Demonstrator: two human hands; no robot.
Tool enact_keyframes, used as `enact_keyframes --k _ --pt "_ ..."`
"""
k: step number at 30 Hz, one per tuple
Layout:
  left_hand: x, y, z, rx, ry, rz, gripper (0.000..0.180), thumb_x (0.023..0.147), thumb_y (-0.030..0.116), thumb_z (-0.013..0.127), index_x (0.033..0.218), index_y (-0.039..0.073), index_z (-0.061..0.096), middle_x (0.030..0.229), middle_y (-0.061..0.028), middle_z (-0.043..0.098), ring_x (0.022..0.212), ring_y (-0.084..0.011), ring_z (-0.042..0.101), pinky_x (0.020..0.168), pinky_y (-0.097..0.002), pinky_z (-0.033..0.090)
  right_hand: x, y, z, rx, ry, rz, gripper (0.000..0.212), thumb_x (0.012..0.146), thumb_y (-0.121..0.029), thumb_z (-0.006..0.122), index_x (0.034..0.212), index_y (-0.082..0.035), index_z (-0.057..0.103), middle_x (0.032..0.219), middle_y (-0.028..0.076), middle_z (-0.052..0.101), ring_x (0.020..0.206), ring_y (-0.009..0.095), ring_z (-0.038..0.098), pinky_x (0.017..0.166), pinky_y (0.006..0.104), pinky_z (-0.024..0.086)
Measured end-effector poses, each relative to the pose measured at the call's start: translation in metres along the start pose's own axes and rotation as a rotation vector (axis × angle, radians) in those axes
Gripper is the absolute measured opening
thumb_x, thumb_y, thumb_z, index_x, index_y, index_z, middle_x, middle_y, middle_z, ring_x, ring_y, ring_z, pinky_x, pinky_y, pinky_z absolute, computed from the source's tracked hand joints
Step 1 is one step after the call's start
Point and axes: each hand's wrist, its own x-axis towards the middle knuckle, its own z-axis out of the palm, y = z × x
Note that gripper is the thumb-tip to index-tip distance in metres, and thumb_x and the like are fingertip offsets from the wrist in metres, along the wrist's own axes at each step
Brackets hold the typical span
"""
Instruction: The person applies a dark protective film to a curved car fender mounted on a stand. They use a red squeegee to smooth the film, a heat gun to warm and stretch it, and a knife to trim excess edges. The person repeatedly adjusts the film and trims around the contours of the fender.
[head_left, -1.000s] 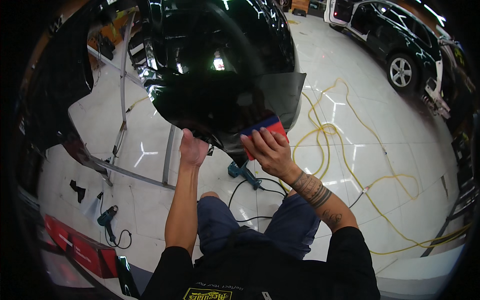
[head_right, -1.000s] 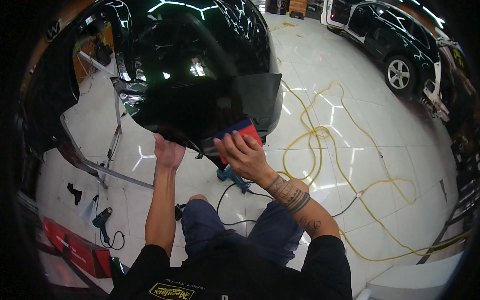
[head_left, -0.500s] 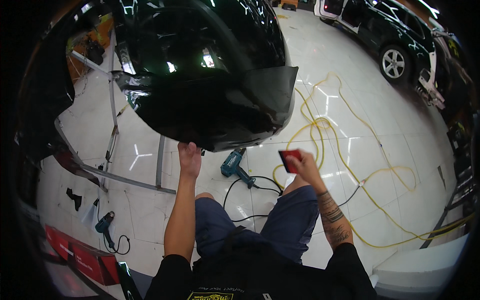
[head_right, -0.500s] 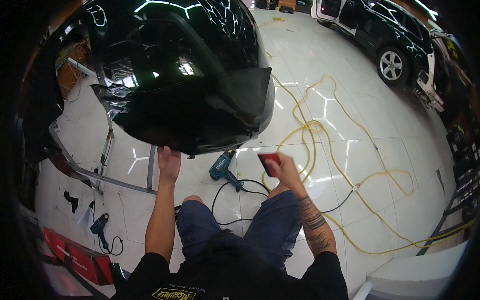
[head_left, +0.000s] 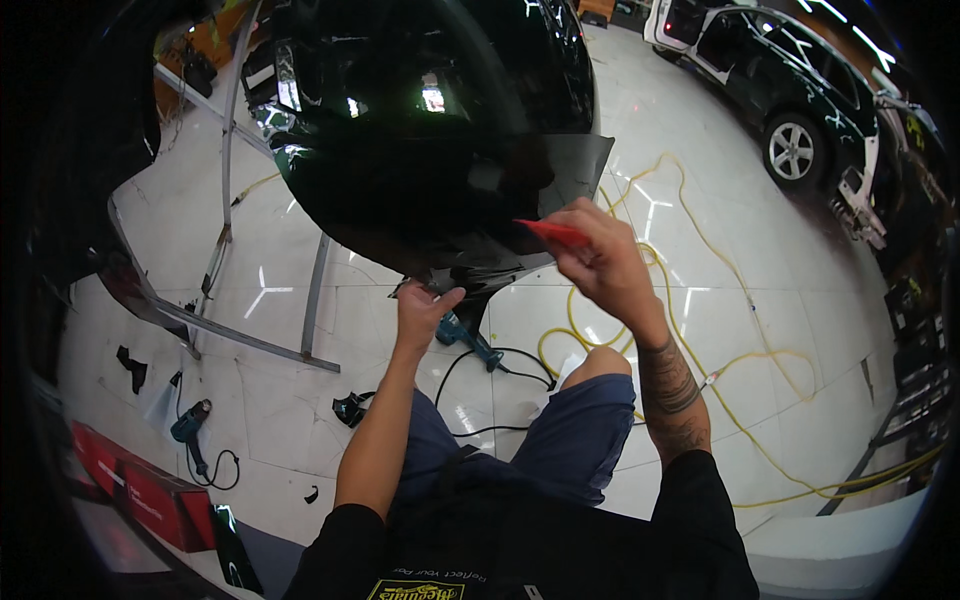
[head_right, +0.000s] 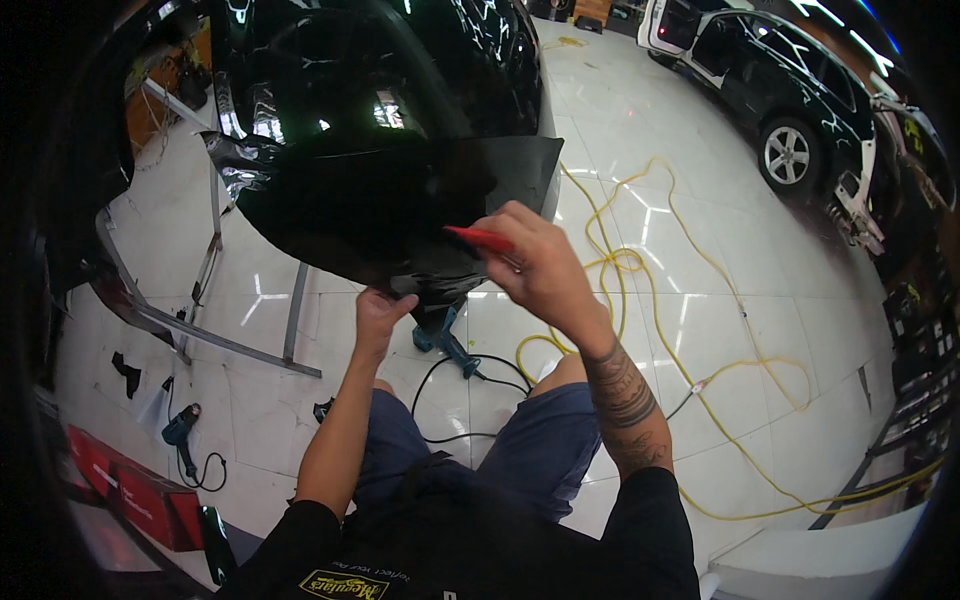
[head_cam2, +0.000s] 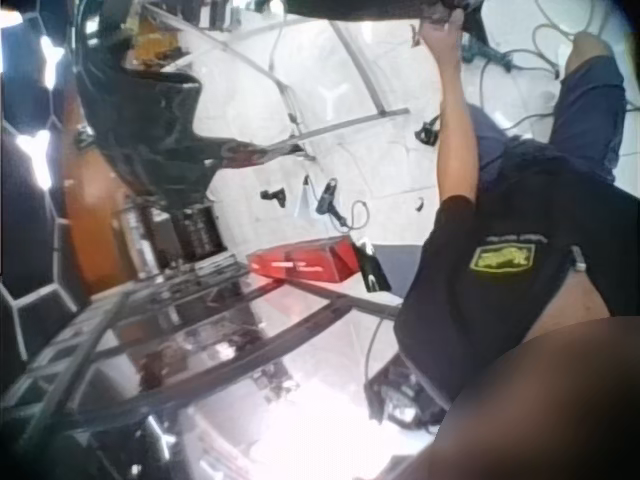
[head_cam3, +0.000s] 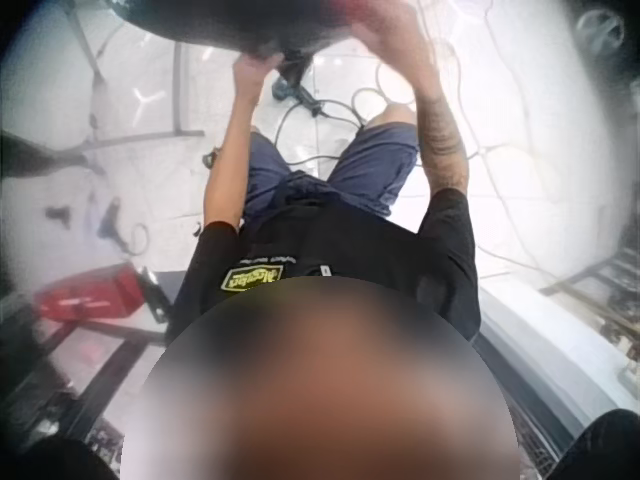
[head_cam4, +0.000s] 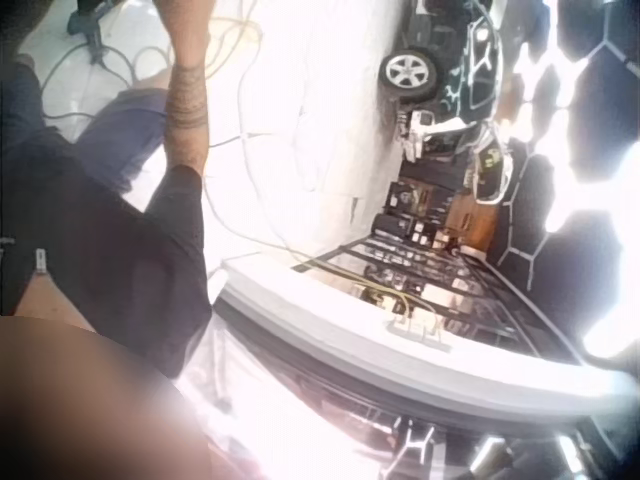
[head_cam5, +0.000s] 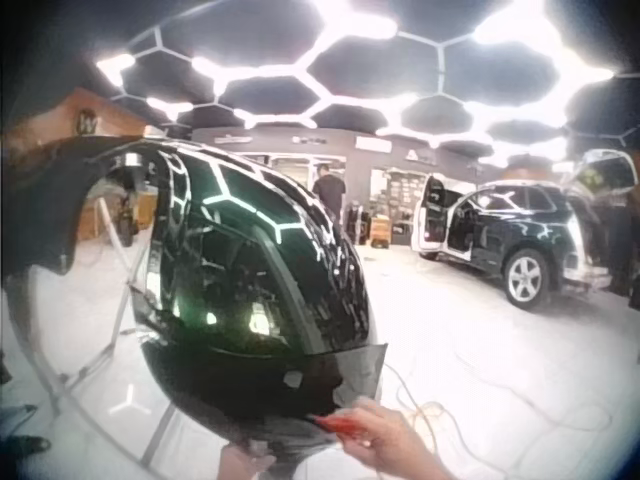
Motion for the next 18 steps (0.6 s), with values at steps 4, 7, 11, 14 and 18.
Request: enact_keyframes --k 4,7,11,14,18 --pt "-0.009 -0.022 0.016 0.093 0.106 -0.001 0.034 0.079 0.004 0.075 0.107 -0.004 0.06 0.103 -0.01 0.067 0.094 -0.0156 0.061 0.088 -0.0282 0.047 0.003 0.011 0.025 -0.154 -0.03 -0.108 0.022 0.075 0.0 0.068 0.094 -0.002 0.058 0.085 0.011 0.057 0.076 0.03 0.059 0.064 0.0373 0.049" --pt "-0.016 -0.03 0.026 0.062 0.183 0.008 0.029 0.08 0.006 0.075 0.103 -0.005 0.061 0.1 -0.0105 0.068 0.09 -0.015 0.062 0.084 -0.0277 0.048 0.0 0.019 0.029 -0.277 -0.047 -0.162 0.02 0.074 0.001 0.068 0.09 -0.002 0.057 0.087 0.011 0.058 0.077 0.03 0.059 0.065 0.0373 0.049" --pt "-0.025 -0.03 0.026 0.081 0.149 0.002 0.031 0.081 0.006 0.075 0.105 -0.006 0.06 0.098 -0.0104 0.068 0.089 -0.0148 0.062 0.084 -0.0271 0.047 -0.006 0.027 0.036 -0.323 -0.045 -0.184 0.021 0.073 0.004 0.069 0.089 -0.001 0.057 0.089 0.012 0.061 0.079 0.03 0.061 0.066 0.0366 0.05" --pt "-0.032 -0.026 0.024 0.044 0.075 -0.03 0.031 0.081 0.007 0.075 0.104 -0.006 0.061 0.099 -0.01 0.068 0.089 -0.0147 0.062 0.085 -0.027 0.047 -0.009 0.033 0.041 -0.317 -0.012 -0.226 0.022 0.071 0.002 0.069 0.088 -0.002 0.055 0.088 0.011 0.059 0.078 0.029 0.058 0.065 0.0372 0.049" --pt "-0.045 -0.035 0.024 0.022 0.025 -0.004 0.028 0.081 0.013 0.076 0.101 -0.003 0.064 0.1 -0.0094 0.068 0.09 -0.0174 0.061 0.084 -0.0298 0.046 -0.01 0.043 0.05 -0.307 0.005 -0.248 0.024 0.068 0.003 0.069 0.086 -0.002 0.053 0.088 0.011 0.058 0.077 0.028 0.057 0.065 0.0371 0.049"
